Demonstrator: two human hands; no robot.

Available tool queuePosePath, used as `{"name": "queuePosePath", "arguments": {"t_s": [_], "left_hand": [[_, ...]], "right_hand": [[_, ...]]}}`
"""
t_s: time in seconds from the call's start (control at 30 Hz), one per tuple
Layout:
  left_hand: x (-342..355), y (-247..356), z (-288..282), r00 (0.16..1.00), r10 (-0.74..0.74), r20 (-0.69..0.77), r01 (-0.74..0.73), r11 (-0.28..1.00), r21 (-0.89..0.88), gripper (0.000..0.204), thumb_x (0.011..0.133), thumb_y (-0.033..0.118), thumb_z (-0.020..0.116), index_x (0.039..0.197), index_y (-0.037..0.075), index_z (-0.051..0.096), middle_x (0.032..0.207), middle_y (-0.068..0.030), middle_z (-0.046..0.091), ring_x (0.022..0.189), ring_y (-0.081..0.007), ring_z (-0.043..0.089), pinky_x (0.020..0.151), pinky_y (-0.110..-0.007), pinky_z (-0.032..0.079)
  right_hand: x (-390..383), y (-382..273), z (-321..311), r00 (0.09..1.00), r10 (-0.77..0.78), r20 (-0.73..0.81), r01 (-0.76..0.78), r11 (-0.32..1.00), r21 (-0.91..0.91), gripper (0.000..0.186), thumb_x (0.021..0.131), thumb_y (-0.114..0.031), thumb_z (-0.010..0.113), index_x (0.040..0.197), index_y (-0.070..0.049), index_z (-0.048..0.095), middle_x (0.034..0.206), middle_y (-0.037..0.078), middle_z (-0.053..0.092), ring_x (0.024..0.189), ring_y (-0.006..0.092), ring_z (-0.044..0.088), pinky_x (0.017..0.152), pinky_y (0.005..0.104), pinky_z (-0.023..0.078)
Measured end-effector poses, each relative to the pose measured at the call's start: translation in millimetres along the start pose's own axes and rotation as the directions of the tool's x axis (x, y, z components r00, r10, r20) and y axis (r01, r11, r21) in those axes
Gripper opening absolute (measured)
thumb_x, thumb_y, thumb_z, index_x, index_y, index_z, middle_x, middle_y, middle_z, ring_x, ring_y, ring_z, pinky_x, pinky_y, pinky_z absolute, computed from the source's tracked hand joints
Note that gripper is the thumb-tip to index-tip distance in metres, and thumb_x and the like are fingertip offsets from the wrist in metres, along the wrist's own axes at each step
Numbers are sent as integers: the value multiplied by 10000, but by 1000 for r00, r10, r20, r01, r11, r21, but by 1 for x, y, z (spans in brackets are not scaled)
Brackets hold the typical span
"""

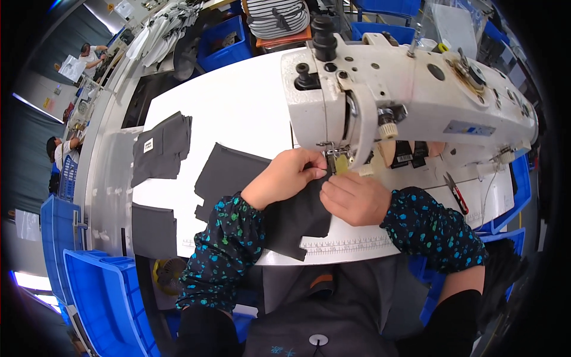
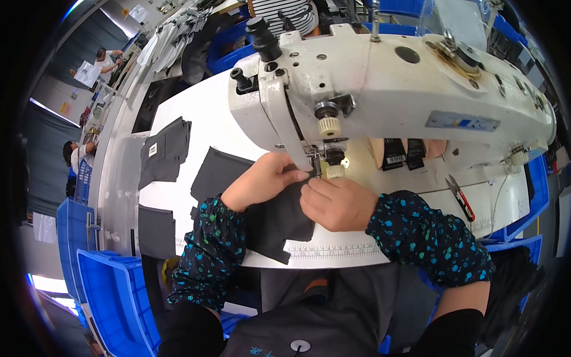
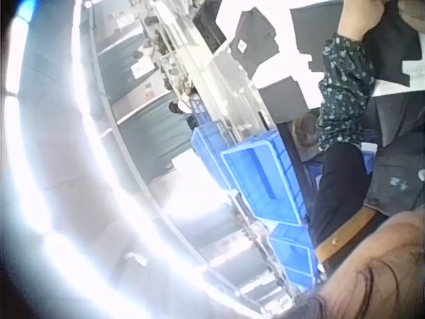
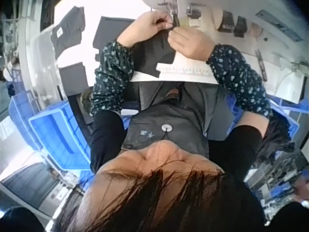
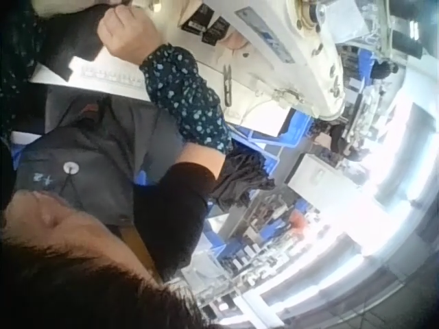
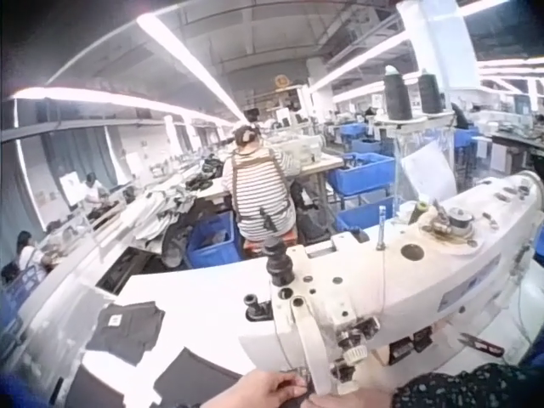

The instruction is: Sewing pieces of leather together using an industrial sewing machine in a workshop.

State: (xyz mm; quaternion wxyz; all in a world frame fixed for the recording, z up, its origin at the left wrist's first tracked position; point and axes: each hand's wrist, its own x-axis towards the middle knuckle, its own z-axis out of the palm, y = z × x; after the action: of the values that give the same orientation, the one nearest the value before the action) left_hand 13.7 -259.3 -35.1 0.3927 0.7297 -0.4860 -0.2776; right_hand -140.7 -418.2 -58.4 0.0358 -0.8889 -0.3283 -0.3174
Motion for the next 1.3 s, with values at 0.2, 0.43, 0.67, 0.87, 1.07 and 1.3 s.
{"name": "queuePosePath", "arguments": {"t_s": [0.2,0.43,0.67,0.87,1.07,1.3], "left_hand": [[-9,-1,18,959,160,-235,-42,898,438,48,860,147,696,867,102,711,828,-93,664,832,-310,637,747,-428,440],[-15,4,11,975,87,-203,39,836,547,100,897,185,679,908,87,694,898,-83,664,916,-300,628,814,-430,412],[-10,0,12,973,114,-199,-7,882,471,103,881,161,680,871,58,689,858,-112,658,801,-327,639,764,-426,439],[0,-2,5,971,133,-199,-71,954,290,106,810,107,721,856,16,690,791,-154,690,723,-353,676,653,-408,522],[2,4,-1,991,35,-129,-4,974,228,137,783,105,729,873,7,696,771,-157,694,716,-354,676,651,-397,532],[-2,19,-1,986,-55,-157,93,965,244,124,792,110,731,852,7,697,754,-157,690,703,-353,673,638,-401,525]], "right_hand": [[-2,-2,-5,985,105,139,-113,992,55,298,760,-102,646,1030,17,686,1064,119,684,987,263,683,811,334,575],[-4,-1,0,986,136,97,-142,988,55,228,769,-90,662,973,9,684,940,87,637,966,232,663,733,327,572],[-7,0,2,989,122,78,-127,990,57,225,776,-99,662,979,-8,697,993,91,665,979,248,678,722,323,578],[-8,0,1,985,153,86,-158,985,64,235,775,-95,657,992,-13,691,1034,94,666,1003,243,687,708,332,585],[-10,-3,-2,972,155,175,-174,980,99,322,786,-98,625,1076,26,690,1130,147,685,1080,270,685,910,359,572],[-8,-2,3,985,158,64,-163,983,79,263,771,-113,651,1008,-6,693,1036,105,675,991,250,693,742,331,593]]}}
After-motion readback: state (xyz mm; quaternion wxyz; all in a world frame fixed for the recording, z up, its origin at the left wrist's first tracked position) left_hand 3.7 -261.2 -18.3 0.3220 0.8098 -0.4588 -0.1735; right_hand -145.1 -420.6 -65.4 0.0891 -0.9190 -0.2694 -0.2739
